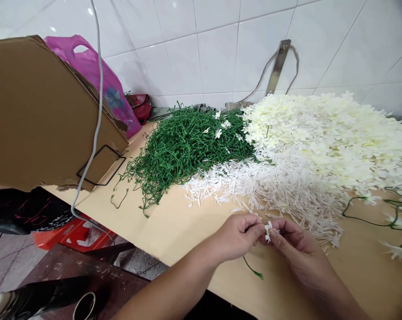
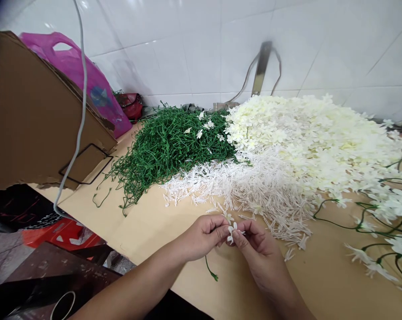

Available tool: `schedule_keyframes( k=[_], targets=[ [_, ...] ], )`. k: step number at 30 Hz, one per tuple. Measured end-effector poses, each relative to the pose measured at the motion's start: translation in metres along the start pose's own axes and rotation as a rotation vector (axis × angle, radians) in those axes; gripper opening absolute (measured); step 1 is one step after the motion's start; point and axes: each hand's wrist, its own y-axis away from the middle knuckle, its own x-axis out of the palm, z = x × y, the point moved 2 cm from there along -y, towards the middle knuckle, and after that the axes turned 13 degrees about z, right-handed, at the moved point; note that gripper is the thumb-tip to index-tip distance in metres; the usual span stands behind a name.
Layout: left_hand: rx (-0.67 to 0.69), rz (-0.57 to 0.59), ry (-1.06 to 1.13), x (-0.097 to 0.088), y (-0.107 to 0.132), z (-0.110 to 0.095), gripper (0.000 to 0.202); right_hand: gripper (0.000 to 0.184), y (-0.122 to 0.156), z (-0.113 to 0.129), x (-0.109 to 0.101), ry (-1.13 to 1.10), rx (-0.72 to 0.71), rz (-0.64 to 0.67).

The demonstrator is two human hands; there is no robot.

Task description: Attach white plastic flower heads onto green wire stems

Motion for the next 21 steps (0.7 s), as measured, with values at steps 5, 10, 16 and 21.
schedule_keyframes(
  k=[5,10,16,21],
  targets=[
    [-0.008,-0.001,0.003,0.0001,0.0001,0.0003,0.026,0.025,0.0008,0.0013,0.0001,0.023,0.009,-0.016],
    [-0.019,-0.001,0.005,0.0002,0.0001,0.0015,0.026,0.027,0.0009,0.0038,0.0008,0.038,0.021,-0.034],
    [-0.002,0.000,0.002,0.0003,-0.0001,0.0012,0.026,0.027,0.0005,0.0045,0.0018,0.036,0.016,-0.042],
    [0.008,0.004,0.007,0.0003,0.0000,0.0010,0.026,0.026,0.0003,0.0069,0.0023,0.047,-0.003,-0.023]
  ],
)
